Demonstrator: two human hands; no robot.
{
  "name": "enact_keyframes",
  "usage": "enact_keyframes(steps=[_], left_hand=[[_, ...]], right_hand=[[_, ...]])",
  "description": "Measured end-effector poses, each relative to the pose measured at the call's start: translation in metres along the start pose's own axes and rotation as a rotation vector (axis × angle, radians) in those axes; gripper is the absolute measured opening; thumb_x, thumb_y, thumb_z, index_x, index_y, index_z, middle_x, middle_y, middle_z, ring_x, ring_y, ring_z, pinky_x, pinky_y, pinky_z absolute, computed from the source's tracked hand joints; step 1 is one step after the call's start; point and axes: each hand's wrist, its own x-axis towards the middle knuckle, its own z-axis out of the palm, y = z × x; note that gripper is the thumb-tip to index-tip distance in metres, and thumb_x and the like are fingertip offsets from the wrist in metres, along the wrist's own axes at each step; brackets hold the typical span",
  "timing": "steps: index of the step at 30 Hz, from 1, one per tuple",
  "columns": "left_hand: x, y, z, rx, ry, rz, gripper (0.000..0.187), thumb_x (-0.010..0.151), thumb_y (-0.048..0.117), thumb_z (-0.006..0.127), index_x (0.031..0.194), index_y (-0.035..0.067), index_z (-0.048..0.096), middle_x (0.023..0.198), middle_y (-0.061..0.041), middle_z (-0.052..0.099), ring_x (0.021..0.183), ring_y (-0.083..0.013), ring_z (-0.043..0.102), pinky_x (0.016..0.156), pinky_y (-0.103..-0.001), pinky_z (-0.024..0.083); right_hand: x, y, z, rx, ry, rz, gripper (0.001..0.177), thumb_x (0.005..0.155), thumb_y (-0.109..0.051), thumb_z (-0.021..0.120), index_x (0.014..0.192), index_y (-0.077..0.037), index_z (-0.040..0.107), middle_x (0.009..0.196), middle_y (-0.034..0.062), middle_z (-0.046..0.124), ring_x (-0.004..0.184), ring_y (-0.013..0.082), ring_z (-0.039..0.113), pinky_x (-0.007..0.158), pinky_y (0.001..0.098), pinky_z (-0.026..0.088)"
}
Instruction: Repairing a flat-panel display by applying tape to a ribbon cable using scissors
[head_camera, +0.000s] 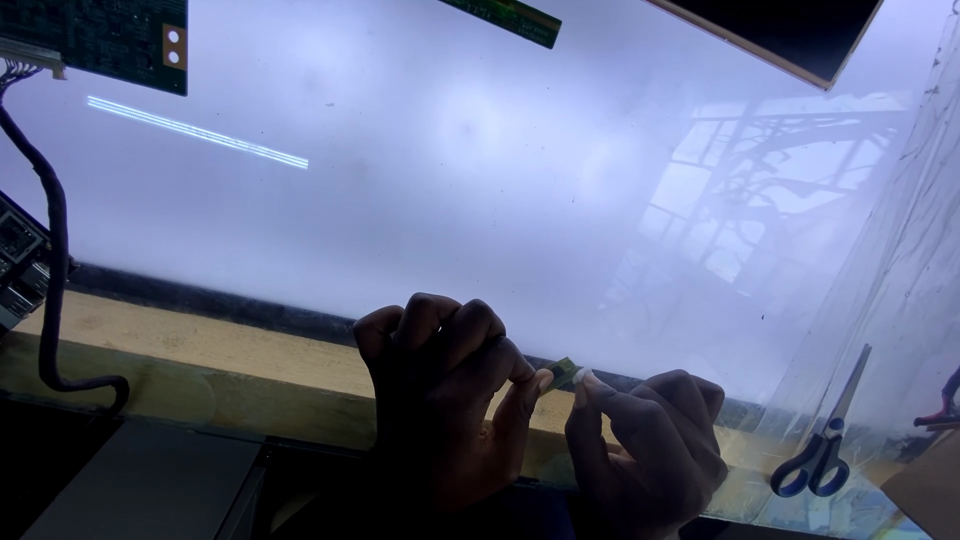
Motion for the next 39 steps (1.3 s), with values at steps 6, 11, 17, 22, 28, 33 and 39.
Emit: enact_keyframes(steps=[6,11,17,22,28,33,39], left_hand=[[0.000,0.002,-0.001,-0.019,0.011,0.002,0.021,0.078,0.020,0.068,0.064,0.017,0.051,0.073,0.008,0.047,0.077,-0.0175,0.045,0.076,-0.042,0.024],[0.002,0.011,-0.013,-0.112,0.026,-0.009,0.024,0.078,0.024,0.068,0.064,0.016,0.050,0.072,0.007,0.047,0.079,-0.0174,0.045,0.078,-0.040,0.024],[0.010,0.061,-0.073,-0.071,0.088,0.159,0.025,0.078,0.017,0.069,0.067,0.014,0.047,0.073,0.004,0.047,0.081,-0.0204,0.045,0.078,-0.041,0.025],[0.011,0.122,-0.127,0.002,0.111,0.326,0.027,0.078,0.013,0.071,0.071,0.012,0.046,0.076,0.001,0.047,0.081,-0.0234,0.045,0.074,-0.044,0.024],[-0.001,0.176,-0.165,0.053,0.168,0.416,0.027,0.079,0.010,0.068,0.071,0.009,0.043,0.076,-0.001,0.046,0.080,-0.0249,0.044,0.075,-0.043,0.025],[-0.014,0.202,-0.178,0.045,0.173,0.412,0.033,0.074,0.013,0.076,0.071,0.010,0.043,0.075,-0.001,0.044,0.081,-0.0250,0.044,0.077,-0.044,0.027],[-0.024,0.226,-0.195,0.085,0.179,0.445,0.036,0.070,0.014,0.079,0.074,0.009,0.044,0.079,-0.001,0.047,0.084,-0.0253,0.045,0.074,-0.045,0.026]], right_hand=[[-0.008,0.008,-0.005,-0.033,-0.011,0.011,0.021,0.076,0.005,0.071,0.069,-0.007,0.056,0.064,0.0034,0.065,0.055,0.0143,0.049,0.065,0.0345,0.034],[-0.013,0.001,-0.015,0.141,0.052,0.197,0.020,0.077,0.005,0.069,0.069,-0.005,0.053,0.054,0.0016,0.044,0.058,0.0149,0.042,0.070,0.0319,0.035],[-0.019,0.003,-0.030,0.293,0.067,0.200,0.014,0.079,-0.001,0.069,0.073,-0.008,0.059,0.056,-0.0010,0.046,0.059,0.0106,0.042,0.073,0.0292,0.037],[-0.022,0.002,-0.042,0.271,0.070,0.224,0.023,0.080,-0.011,0.072,0.066,-0.015,0.054,0.059,-0.0050,0.048,0.060,0.0087,0.040,0.065,0.0270,0.035],[-0.026,0.006,-0.049,0.386,0.084,0.156,0.008,0.074,-0.009,0.064,0.068,-0.012,0.059,0.062,-0.0031,0.054,0.056,0.0111,0.044,0.070,0.0323,0.034],[-0.027,0.000,-0.054,0.299,0.035,0.188,0.011,0.076,-0.017,0.063,0.069,-0.014,0.055,0.065,-0.0026,0.056,0.061,0.0159,0.045,0.060,0.0342,0.033],[-0.023,-0.016,-0.065,0.319,0.037,0.106,0.008,0.077,-0.016,0.067,0.072,-0.016,0.060,0.063,-0.0028,0.056,0.060,0.0149,0.045,0.062,0.0338,0.034]])
